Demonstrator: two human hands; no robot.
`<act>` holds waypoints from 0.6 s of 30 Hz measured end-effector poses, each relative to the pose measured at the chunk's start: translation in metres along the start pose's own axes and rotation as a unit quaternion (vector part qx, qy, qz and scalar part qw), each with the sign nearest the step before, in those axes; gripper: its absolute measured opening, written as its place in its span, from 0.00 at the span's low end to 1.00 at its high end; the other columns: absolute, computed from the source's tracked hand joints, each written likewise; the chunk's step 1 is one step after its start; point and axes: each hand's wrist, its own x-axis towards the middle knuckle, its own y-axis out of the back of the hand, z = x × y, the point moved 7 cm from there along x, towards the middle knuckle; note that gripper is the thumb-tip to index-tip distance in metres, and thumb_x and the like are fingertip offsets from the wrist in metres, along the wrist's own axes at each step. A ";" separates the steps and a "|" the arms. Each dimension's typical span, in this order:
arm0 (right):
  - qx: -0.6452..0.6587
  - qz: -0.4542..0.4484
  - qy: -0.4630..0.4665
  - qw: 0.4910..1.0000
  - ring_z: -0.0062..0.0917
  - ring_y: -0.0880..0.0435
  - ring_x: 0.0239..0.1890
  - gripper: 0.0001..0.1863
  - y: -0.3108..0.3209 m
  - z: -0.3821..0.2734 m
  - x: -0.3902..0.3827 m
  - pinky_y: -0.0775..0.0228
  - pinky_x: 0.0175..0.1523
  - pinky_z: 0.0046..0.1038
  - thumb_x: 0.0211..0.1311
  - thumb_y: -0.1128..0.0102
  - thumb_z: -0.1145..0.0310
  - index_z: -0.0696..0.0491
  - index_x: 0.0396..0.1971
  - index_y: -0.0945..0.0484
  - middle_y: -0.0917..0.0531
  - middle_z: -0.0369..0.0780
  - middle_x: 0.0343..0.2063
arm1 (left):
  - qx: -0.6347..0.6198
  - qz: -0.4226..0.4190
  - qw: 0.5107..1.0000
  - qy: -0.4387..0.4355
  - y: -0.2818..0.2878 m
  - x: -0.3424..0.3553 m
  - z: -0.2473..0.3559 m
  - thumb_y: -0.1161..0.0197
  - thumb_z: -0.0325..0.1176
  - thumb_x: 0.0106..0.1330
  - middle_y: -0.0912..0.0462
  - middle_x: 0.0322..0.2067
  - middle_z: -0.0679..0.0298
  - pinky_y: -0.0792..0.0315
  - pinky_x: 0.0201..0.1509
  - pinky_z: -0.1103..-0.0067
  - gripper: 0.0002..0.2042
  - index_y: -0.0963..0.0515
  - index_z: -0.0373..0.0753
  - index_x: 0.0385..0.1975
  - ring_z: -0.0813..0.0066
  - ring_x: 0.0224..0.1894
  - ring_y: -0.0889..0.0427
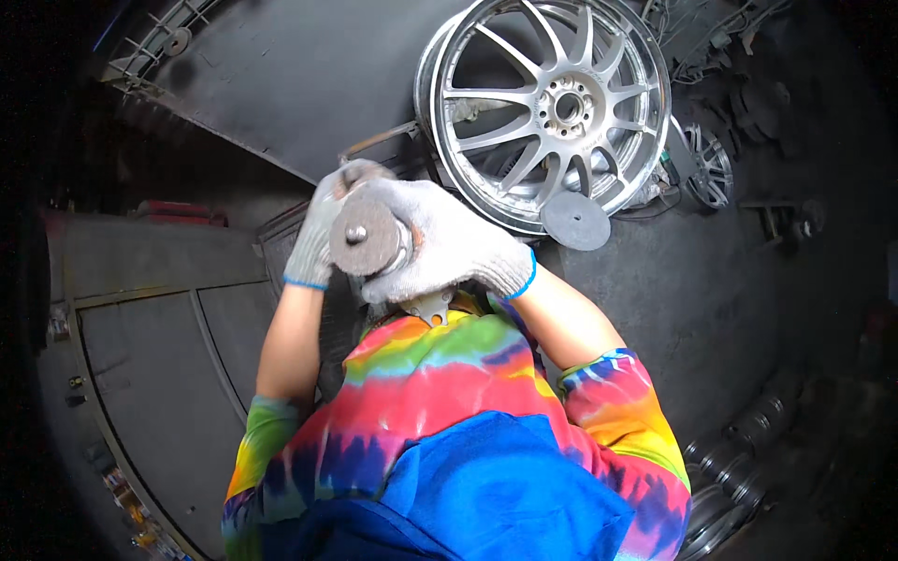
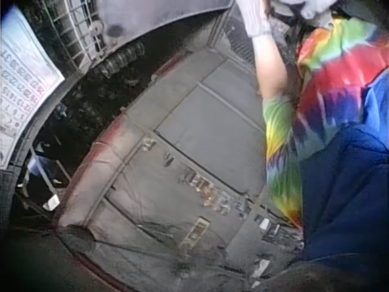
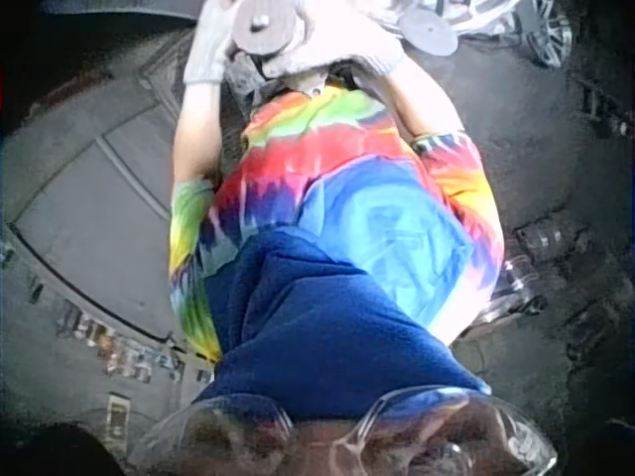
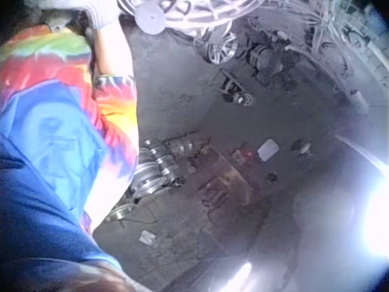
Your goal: The person prepares and polishes car rims by attaching various grinding and buffing pads to a power tool and applying it to the surface of the wheels.
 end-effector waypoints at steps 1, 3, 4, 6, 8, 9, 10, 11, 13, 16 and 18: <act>-0.023 0.020 0.034 0.999 0.38 0.19 0.41 0.31 0.003 -0.002 -0.003 0.28 0.48 0.33 0.32 0.24 0.60 0.55 0.41 0.24 0.20 0.46 0.36 | 0.011 -0.032 0.999 0.021 -0.014 0.014 -0.005 0.40 0.26 0.62 0.20 0.37 0.65 0.28 0.47 0.81 0.09 0.24 0.32 0.40 0.78 0.39 0.23; -0.041 0.052 0.037 0.997 0.39 0.19 0.40 0.30 0.010 -0.004 -0.006 0.29 0.47 0.34 0.32 0.24 0.59 0.55 0.40 0.24 0.20 0.46 0.35 | 0.022 -0.075 0.996 0.044 -0.037 0.018 -0.010 0.39 0.26 0.61 0.20 0.40 0.65 0.28 0.49 0.80 0.11 0.24 0.32 0.43 0.77 0.41 0.23; -0.057 0.078 0.044 0.994 0.40 0.20 0.39 0.30 0.016 -0.006 -0.008 0.29 0.46 0.34 0.32 0.25 0.58 0.55 0.39 0.24 0.20 0.46 0.34 | -0.047 -0.082 0.994 0.053 -0.047 0.009 -0.008 0.39 0.26 0.60 0.21 0.44 0.65 0.28 0.50 0.79 0.14 0.26 0.32 0.46 0.77 0.42 0.23; -0.073 0.094 0.062 0.991 0.42 0.22 0.40 0.31 0.023 -0.007 -0.009 0.31 0.47 0.37 0.31 0.25 0.55 0.54 0.39 0.24 0.21 0.46 0.36 | -0.055 -0.113 0.989 0.076 -0.058 0.007 -0.016 0.38 0.27 0.60 0.21 0.41 0.66 0.29 0.49 0.80 0.13 0.26 0.33 0.45 0.78 0.41 0.24; -0.135 0.090 0.042 0.986 0.42 0.22 0.41 0.32 0.020 -0.005 -0.015 0.31 0.47 0.37 0.30 0.25 0.55 0.54 0.38 0.24 0.20 0.46 0.35 | -0.018 -0.142 0.984 0.102 -0.064 0.007 -0.026 0.38 0.28 0.59 0.22 0.39 0.67 0.29 0.47 0.80 0.13 0.25 0.34 0.43 0.79 0.40 0.24; -0.147 0.105 0.072 0.981 0.43 0.22 0.42 0.32 0.022 -0.011 -0.018 0.31 0.48 0.37 0.29 0.25 0.55 0.54 0.39 0.24 0.21 0.46 0.36 | 0.001 -0.157 0.981 0.115 -0.066 0.007 -0.031 0.38 0.28 0.59 0.22 0.38 0.67 0.29 0.46 0.81 0.12 0.25 0.34 0.42 0.79 0.39 0.24; -0.154 0.115 0.104 0.976 0.43 0.23 0.42 0.33 0.023 -0.020 -0.021 0.31 0.48 0.37 0.29 0.25 0.55 0.54 0.40 0.24 0.21 0.46 0.37 | 0.021 -0.168 0.977 0.129 -0.067 0.009 -0.037 0.37 0.29 0.59 0.22 0.37 0.68 0.30 0.46 0.81 0.12 0.24 0.34 0.41 0.80 0.39 0.25; -0.171 0.098 0.070 0.978 0.42 0.25 0.50 0.42 0.026 -0.029 -0.028 0.35 0.56 0.37 0.28 0.21 0.58 0.57 0.49 0.27 0.23 0.47 0.45 | 0.041 -0.180 0.972 0.144 -0.067 0.010 -0.042 0.37 0.29 0.59 0.22 0.36 0.68 0.30 0.45 0.81 0.11 0.24 0.35 0.41 0.80 0.38 0.25; -0.127 0.099 0.029 0.987 0.42 0.25 0.51 0.42 0.040 -0.025 -0.042 0.35 0.57 0.37 0.29 0.22 0.57 0.57 0.50 0.27 0.24 0.47 0.47 | 0.074 -0.195 0.965 0.162 -0.066 0.010 -0.043 0.36 0.30 0.58 0.22 0.34 0.69 0.30 0.44 0.82 0.11 0.24 0.35 0.39 0.81 0.37 0.25; -0.272 0.136 -0.053 0.951 0.41 0.28 0.55 0.38 0.087 0.011 -0.096 0.37 0.59 0.37 0.36 0.27 0.59 0.55 0.52 0.28 0.26 0.47 0.52 | 0.112 -0.244 0.945 0.186 -0.074 0.020 -0.055 0.35 0.31 0.58 0.23 0.31 0.71 0.31 0.41 0.83 0.10 0.23 0.36 0.37 0.83 0.35 0.26; -0.472 0.118 -0.202 0.850 0.46 0.32 0.58 0.37 0.112 0.048 -0.149 0.38 0.60 0.43 0.34 0.28 0.58 0.48 0.52 0.27 0.29 0.47 0.54 | 0.074 -0.196 0.965 0.158 -0.077 0.018 -0.047 0.36 0.32 0.59 0.24 0.26 0.74 0.34 0.36 0.85 0.06 0.23 0.36 0.28 0.85 0.30 0.29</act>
